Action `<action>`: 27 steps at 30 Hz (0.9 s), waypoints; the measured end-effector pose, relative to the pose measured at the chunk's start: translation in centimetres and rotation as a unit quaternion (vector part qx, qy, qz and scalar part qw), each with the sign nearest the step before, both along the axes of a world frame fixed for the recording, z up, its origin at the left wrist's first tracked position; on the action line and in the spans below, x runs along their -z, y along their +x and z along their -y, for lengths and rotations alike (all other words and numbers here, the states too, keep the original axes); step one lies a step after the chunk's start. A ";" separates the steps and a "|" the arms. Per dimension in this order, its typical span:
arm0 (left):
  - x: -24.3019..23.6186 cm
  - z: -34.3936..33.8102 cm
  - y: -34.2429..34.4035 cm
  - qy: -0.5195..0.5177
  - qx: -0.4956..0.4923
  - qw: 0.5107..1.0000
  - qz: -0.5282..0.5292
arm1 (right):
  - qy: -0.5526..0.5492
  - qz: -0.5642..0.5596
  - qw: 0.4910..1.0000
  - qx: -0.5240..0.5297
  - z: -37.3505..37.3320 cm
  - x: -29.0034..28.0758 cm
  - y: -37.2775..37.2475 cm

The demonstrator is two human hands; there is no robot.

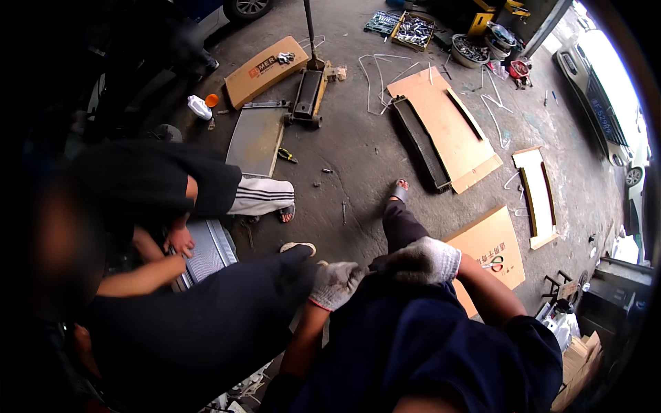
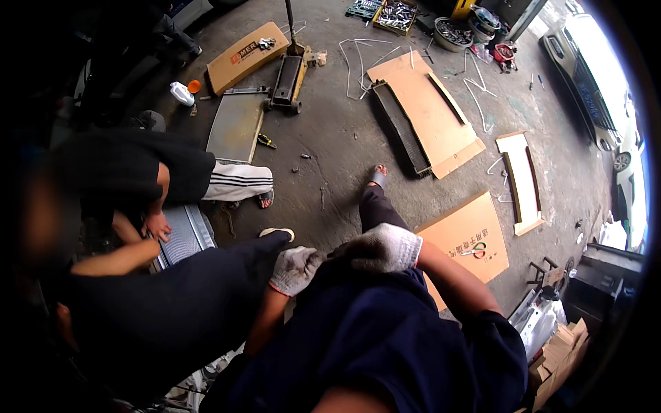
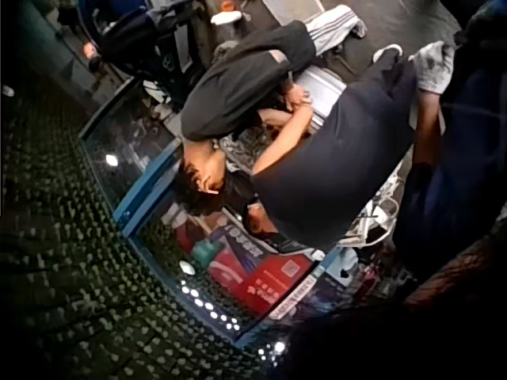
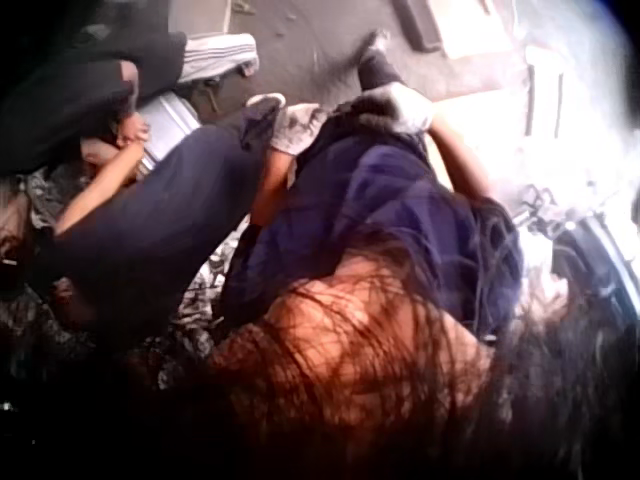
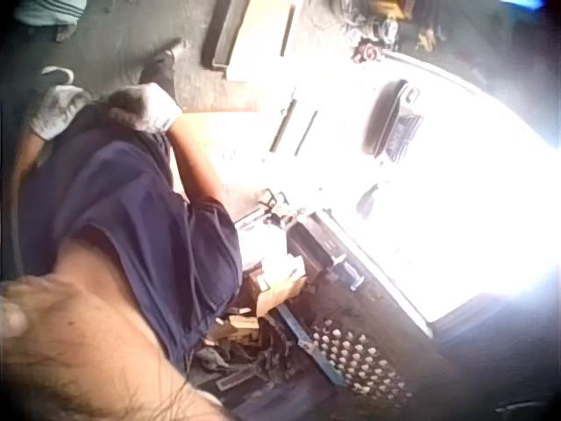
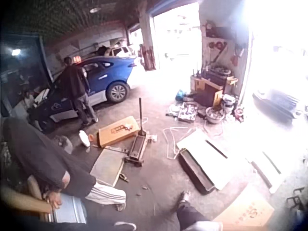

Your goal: The person uses a screwdriver and a metal prying tool to repair a damaged white car panel, then applies a liquid from a plastic bottle to the area.

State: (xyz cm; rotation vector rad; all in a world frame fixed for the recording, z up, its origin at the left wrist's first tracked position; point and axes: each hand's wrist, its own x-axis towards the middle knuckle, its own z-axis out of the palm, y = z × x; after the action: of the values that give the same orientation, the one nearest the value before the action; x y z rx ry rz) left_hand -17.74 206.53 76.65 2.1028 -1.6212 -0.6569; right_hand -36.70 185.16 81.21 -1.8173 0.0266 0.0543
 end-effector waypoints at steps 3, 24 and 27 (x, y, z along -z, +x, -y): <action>-2.2 9.7 4.5 -0.025 -0.017 0.999 -0.035 | -0.048 0.088 0.995 -0.014 9.9 0.5 4.6; -7.0 83.2 36.1 -0.093 0.323 0.938 -0.086 | -0.216 0.018 0.938 0.272 68.8 -7.9 26.4; -10.8 93.3 38.6 -0.057 0.419 0.902 -0.085 | -0.197 0.040 0.920 0.336 74.0 -9.4 28.0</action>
State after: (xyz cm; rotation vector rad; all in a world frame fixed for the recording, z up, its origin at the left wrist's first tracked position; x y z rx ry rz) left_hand 20.87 113.25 87.49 1.1459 -2.3665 -0.9287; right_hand -8.73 111.13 90.56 -2.1163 0.6411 -0.5490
